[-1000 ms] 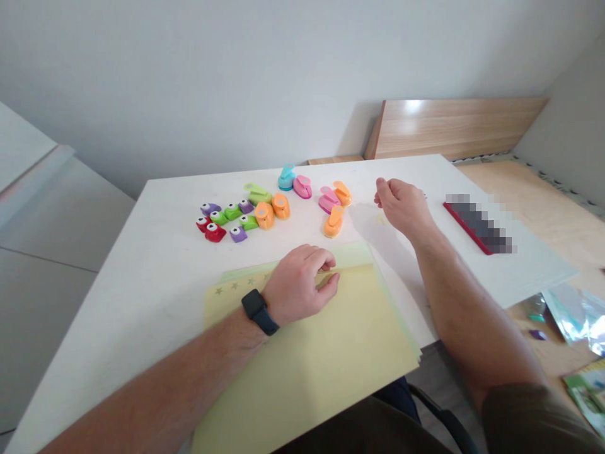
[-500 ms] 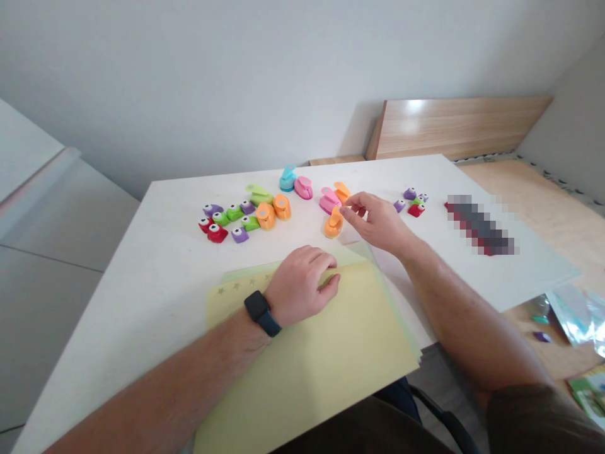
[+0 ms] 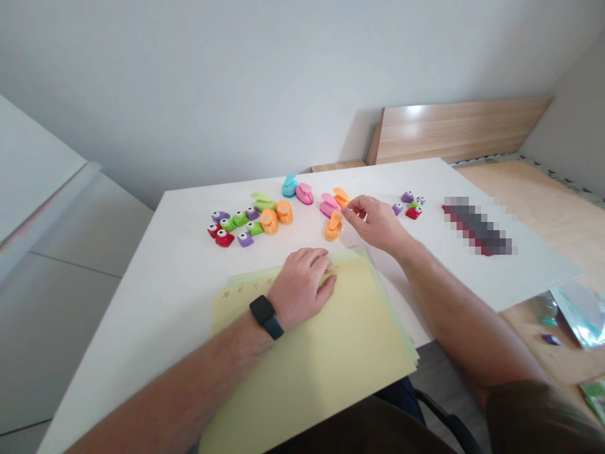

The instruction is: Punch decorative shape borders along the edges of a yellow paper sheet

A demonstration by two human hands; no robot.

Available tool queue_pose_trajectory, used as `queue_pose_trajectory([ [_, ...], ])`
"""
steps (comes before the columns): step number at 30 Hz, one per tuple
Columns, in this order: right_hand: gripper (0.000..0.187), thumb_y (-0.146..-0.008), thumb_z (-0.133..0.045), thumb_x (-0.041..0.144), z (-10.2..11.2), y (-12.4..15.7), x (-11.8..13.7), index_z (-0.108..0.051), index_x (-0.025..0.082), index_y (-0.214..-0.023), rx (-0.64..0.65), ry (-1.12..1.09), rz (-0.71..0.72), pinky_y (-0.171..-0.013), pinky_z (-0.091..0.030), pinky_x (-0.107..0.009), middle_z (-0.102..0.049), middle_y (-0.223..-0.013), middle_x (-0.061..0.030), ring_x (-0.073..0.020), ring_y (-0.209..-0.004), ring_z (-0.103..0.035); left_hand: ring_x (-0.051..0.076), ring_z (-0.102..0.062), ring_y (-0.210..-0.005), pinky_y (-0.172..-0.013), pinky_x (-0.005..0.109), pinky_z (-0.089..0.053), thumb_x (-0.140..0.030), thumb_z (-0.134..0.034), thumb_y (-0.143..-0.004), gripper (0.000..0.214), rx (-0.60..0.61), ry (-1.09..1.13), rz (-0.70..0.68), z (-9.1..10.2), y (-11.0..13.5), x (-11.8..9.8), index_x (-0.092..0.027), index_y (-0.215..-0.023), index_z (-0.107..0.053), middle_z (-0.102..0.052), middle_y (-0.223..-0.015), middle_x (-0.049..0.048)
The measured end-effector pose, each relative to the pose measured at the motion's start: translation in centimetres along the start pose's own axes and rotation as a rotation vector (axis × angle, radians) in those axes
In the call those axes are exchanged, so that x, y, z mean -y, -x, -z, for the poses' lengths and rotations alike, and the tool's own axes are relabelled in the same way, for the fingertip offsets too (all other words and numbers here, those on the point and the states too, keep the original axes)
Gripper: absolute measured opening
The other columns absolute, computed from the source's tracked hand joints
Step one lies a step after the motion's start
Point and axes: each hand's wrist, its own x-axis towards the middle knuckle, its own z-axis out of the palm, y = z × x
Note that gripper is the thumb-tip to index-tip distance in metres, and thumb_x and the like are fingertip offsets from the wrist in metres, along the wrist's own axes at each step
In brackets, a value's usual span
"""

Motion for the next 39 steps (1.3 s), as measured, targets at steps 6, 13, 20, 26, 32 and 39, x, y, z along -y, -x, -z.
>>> queue_pose_trajectory([
  [6,0.031,-0.100,-0.054,0.049,0.0,0.3,0.1,-0.067,0.021,-0.096,0.000,-0.002,0.017,-0.070,-0.045,-0.031,-0.072,-0.090,-0.0058,-0.0183,-0.076,-0.062,0.029,-0.056,-0.118,-0.102,0.049,-0.044,-0.028,-0.057,-0.095,0.013,0.061,0.016,-0.043,0.7,1.1,-0.3,-0.018,-0.101,-0.062,-0.064,-0.125,0.0115],
  [13,0.034,-0.100,-0.053,0.051,0.2,0.3,0.3,-0.069,0.021,-0.098,0.006,0.008,-0.003,-0.070,-0.044,-0.032,-0.072,-0.090,-0.0063,-0.0191,-0.077,-0.062,0.028,-0.056,-0.116,-0.102,0.049,-0.043,-0.028,-0.062,-0.091,0.011,0.098,0.086,-0.073,1.2,2.4,-0.5,-0.019,-0.097,-0.060,-0.063,-0.125,0.0105],
  [20,0.034,-0.100,-0.052,0.050,0.1,0.1,0.3,-0.068,0.020,-0.097,0.006,0.010,0.010,-0.070,-0.044,-0.032,-0.071,-0.088,-0.0067,-0.0190,-0.076,-0.062,0.028,-0.055,-0.114,-0.100,0.049,-0.045,-0.026,-0.062,-0.094,0.008,0.117,0.093,-0.095,1.9,2.8,-0.9,-0.019,-0.093,-0.060,-0.062,-0.120,0.0104],
  [26,0.034,-0.100,-0.052,0.050,0.1,0.0,0.4,-0.069,0.020,-0.098,0.024,0.008,0.012,-0.069,-0.043,-0.032,-0.072,-0.089,-0.0068,-0.0191,-0.076,-0.062,0.026,-0.058,-0.111,-0.096,0.047,-0.049,-0.025,-0.054,-0.100,0.010,0.127,0.070,-0.112,1.8,3.2,-1.0,-0.018,-0.097,-0.061,-0.060,-0.126,0.0129],
  [32,0.034,-0.100,-0.052,0.050,-0.1,0.1,0.4,-0.068,0.020,-0.099,0.034,0.008,0.006,-0.071,-0.043,-0.032,-0.073,-0.092,-0.0078,-0.0199,-0.078,-0.062,0.026,-0.060,-0.110,-0.097,0.045,-0.050,-0.026,-0.049,-0.104,0.016,0.141,0.019,-0.117,1.5,2.3,0.2,-0.017,-0.100,-0.062,-0.063,-0.121,0.0126],
  [39,0.032,-0.100,-0.052,0.049,-0.1,0.4,0.5,-0.065,0.020,-0.103,0.053,-0.005,0.018,-0.072,-0.045,-0.031,-0.073,-0.094,-0.0075,-0.0201,-0.081,-0.064,0.024,-0.060,-0.107,-0.096,0.043,-0.051,-0.025,-0.052,-0.102,0.016,0.182,0.005,-0.132,2.2,-0.1,2.6,-0.015,-0.102,-0.064,-0.065,-0.118,0.0125],
])
